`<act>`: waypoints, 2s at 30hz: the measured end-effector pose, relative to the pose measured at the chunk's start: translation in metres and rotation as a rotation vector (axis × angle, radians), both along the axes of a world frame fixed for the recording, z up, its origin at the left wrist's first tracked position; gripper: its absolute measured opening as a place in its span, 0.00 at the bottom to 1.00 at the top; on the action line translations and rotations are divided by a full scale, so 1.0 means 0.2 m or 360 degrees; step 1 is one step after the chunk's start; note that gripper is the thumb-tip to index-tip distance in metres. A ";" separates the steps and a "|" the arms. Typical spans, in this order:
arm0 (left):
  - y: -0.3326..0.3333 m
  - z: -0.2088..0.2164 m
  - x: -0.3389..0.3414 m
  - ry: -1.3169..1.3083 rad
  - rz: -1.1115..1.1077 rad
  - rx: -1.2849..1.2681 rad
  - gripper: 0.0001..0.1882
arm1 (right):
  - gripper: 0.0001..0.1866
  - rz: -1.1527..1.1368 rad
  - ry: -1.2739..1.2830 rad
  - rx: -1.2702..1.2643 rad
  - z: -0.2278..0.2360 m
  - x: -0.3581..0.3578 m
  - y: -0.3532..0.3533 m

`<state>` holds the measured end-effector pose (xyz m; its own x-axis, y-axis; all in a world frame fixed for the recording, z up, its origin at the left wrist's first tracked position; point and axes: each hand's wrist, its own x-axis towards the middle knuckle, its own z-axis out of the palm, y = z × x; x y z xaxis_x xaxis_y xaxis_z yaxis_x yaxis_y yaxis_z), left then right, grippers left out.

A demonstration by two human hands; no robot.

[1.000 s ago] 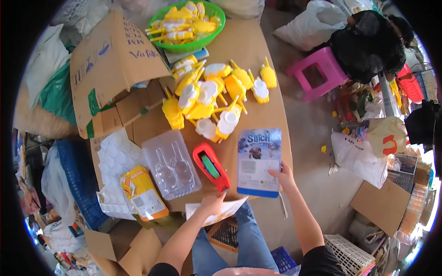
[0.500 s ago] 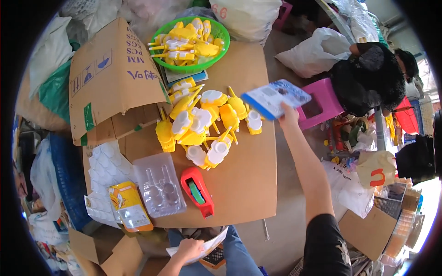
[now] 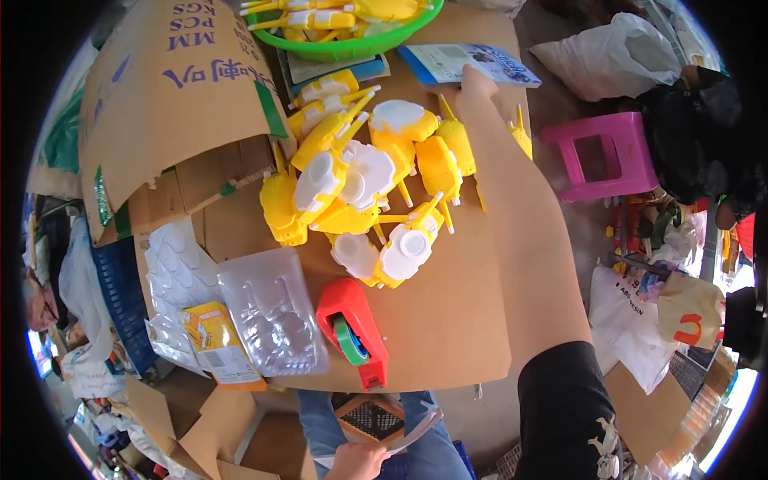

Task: Apply adhesive labels to plastic toy walkie-talkies at a workshop table.

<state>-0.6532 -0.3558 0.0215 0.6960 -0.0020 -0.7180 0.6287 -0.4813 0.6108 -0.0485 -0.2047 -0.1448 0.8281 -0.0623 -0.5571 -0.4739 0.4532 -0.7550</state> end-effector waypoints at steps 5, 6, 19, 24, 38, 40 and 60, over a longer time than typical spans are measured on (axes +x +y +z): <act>0.00 0.01 0.04 -0.0224 -0.0033 -0.0025 0.09 | 0.31 0.0840 0.0591 0.0506 0.10 0.07 -0.33; 0.02 0.02 0.05 -0.0274 -0.0034 -0.0029 0.07 | 0.32 0.0818 0.0315 0.0030 0.22 -0.08 -0.35; -0.10 -0.16 0.41 -0.0141 0.1598 -0.0858 0.16 | 0.36 0.1049 0.0829 0.0436 0.54 -1.85 -1.96; -0.13 -0.27 0.49 0.0012 0.1701 -0.0897 0.16 | 0.36 0.0831 0.0531 -0.0212 0.52 -1.97 -1.90; -0.02 0.08 -0.70 0.0174 0.0275 0.0585 0.16 | 0.42 0.1380 -0.0488 -0.2002 0.14 -1.87 -1.90; 0.00 0.22 -0.87 0.0344 0.0152 0.0620 0.16 | 0.29 0.1854 -0.0470 -0.2199 0.28 -2.07 -1.99; 0.09 0.18 -1.69 0.0248 0.0204 0.0824 0.02 | 0.03 0.3766 -0.0600 -0.1959 1.02 -3.39 -1.64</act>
